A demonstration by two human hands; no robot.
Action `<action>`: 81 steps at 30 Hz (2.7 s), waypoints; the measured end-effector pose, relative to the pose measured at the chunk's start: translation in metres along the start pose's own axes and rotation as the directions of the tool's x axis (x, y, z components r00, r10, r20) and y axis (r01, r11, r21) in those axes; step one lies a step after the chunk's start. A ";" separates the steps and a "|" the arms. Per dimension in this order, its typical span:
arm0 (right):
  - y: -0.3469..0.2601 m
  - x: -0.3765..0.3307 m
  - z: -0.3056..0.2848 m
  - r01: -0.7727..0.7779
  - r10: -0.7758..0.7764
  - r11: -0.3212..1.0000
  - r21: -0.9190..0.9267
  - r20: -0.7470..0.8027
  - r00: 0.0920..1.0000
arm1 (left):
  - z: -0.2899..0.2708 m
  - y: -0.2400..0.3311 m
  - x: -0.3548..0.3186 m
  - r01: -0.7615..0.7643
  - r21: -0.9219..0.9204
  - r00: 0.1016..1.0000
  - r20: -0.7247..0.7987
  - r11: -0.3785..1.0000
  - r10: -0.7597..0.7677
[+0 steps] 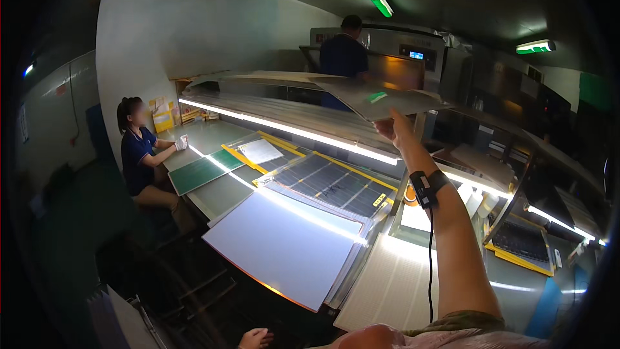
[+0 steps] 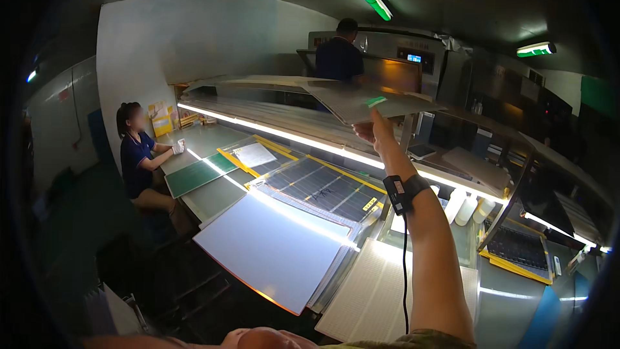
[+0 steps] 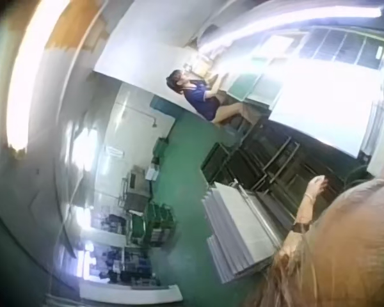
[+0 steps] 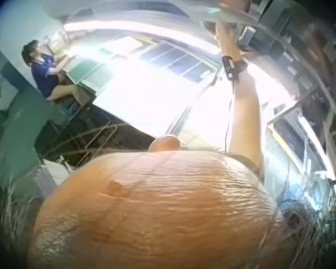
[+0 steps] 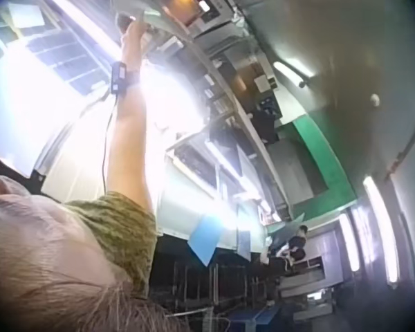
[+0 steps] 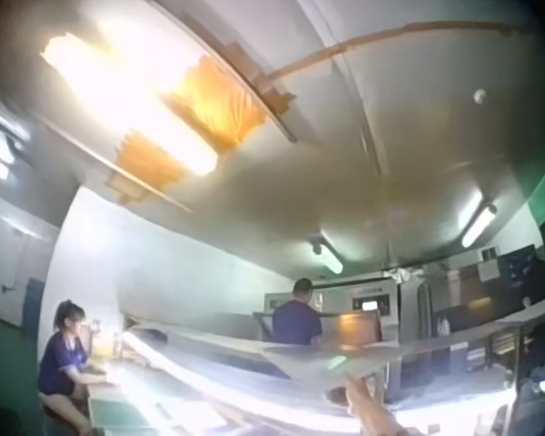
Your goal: Inspecting and organizing industrial panels on a light table and moving them to a storage rack.
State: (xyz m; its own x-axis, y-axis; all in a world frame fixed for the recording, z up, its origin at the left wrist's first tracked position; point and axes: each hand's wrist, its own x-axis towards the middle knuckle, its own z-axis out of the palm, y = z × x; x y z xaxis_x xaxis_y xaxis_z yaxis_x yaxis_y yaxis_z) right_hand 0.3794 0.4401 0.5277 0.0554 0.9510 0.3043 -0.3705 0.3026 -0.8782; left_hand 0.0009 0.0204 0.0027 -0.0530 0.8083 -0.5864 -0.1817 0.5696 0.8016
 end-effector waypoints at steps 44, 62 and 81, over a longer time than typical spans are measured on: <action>0.018 -0.350 -0.248 -0.364 0.364 0.781 -0.508 -0.104 0.925 | 0.180 0.346 0.003 -0.277 -0.818 0.591 0.270 0.505 0.761; 0.012 -0.347 -0.241 -0.202 0.263 0.737 -0.646 -0.002 0.965 | 0.183 0.371 -0.003 -0.274 -0.821 0.530 0.305 0.500 0.791; -0.022 -0.255 -0.182 -0.002 -0.004 0.970 -0.245 -0.026 1.000 | 0.257 0.529 0.008 -0.588 -0.532 0.540 0.303 0.610 0.785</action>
State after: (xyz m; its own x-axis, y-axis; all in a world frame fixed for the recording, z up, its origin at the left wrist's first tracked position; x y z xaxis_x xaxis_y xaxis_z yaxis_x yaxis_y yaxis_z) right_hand 0.5422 0.2026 0.4018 0.0813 0.9511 0.2981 -0.1325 0.3067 -0.9425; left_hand 0.1572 0.3662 0.4518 0.1265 0.9289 0.3480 -0.6016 -0.2071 0.7715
